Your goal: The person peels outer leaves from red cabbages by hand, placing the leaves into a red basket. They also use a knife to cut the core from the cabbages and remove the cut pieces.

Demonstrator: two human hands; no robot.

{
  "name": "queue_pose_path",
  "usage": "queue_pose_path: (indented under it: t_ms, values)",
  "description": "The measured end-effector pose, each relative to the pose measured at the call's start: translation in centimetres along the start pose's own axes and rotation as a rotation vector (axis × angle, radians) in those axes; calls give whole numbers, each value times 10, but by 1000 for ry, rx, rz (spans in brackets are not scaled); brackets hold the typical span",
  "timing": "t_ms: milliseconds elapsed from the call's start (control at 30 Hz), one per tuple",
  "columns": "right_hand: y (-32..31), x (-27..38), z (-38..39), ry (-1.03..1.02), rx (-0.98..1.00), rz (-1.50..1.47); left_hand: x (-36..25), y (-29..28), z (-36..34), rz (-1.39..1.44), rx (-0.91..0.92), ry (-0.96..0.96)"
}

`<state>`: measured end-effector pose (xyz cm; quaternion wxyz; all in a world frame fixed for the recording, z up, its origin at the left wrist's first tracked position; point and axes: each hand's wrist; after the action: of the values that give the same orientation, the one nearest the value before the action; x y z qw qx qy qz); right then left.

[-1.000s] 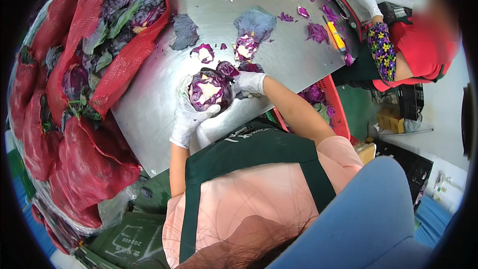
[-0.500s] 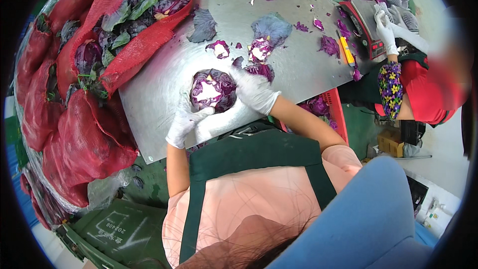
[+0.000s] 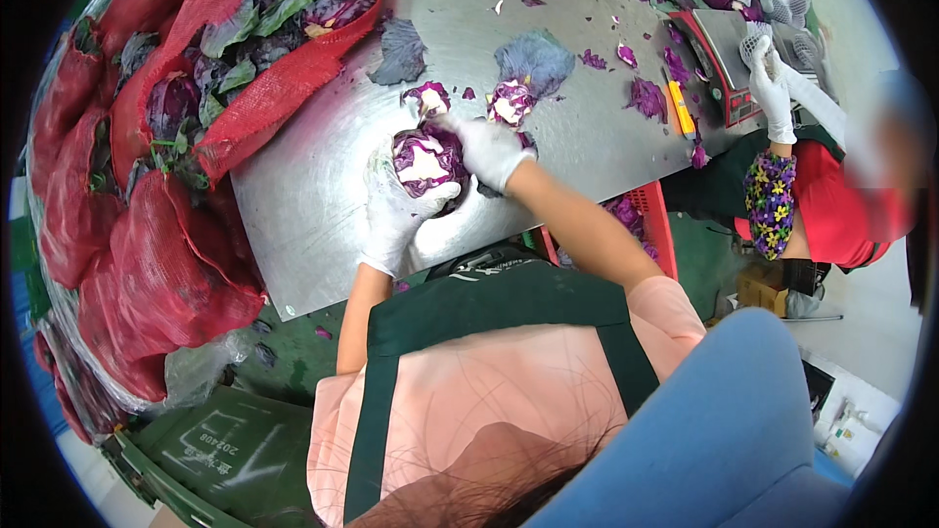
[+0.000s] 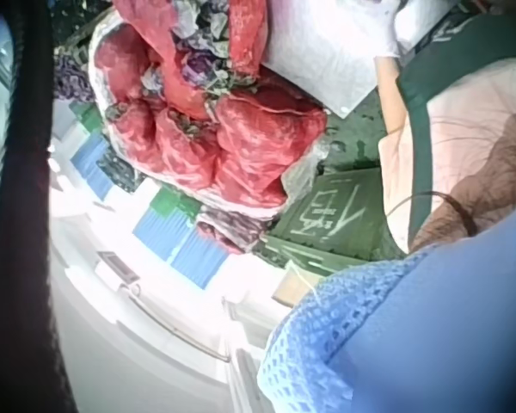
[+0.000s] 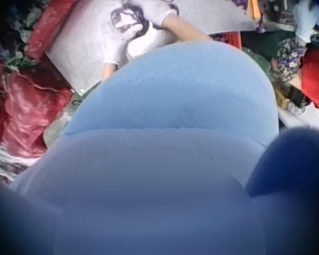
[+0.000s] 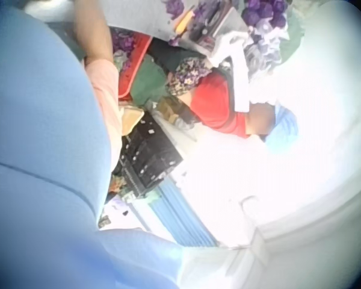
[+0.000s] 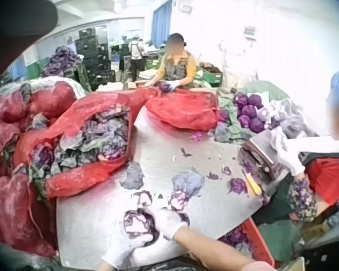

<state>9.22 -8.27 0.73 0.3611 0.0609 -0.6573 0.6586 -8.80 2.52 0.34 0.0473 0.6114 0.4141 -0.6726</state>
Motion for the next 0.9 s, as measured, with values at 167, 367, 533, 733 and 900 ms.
queue_pose_path:
  t_ms: [167,367,533,733,900]
  values:
    - [40,-138,-36,473,287,-74,7,-11,0,101,198,-1]
    - [34,-46,-5,41,-242,-241,5,-31,0,342,131,-153]
    - [7,8,22,-174,-145,-6,-9,-7,6,320,-32,-187]
    - [-2,24,19,-138,-44,214,-18,6,-4,-190,-63,-135]
    - [-29,44,-5,-107,58,244,11,15,-16,-205,-106,-110]
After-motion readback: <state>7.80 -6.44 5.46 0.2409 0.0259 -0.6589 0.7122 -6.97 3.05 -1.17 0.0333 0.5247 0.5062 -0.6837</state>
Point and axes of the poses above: each hand's wrist, its own z-axis away from the middle knuckle, its own y-axis out of the palm, x = y × z, and after that the axes turned 2 degrees about -x, right-handed
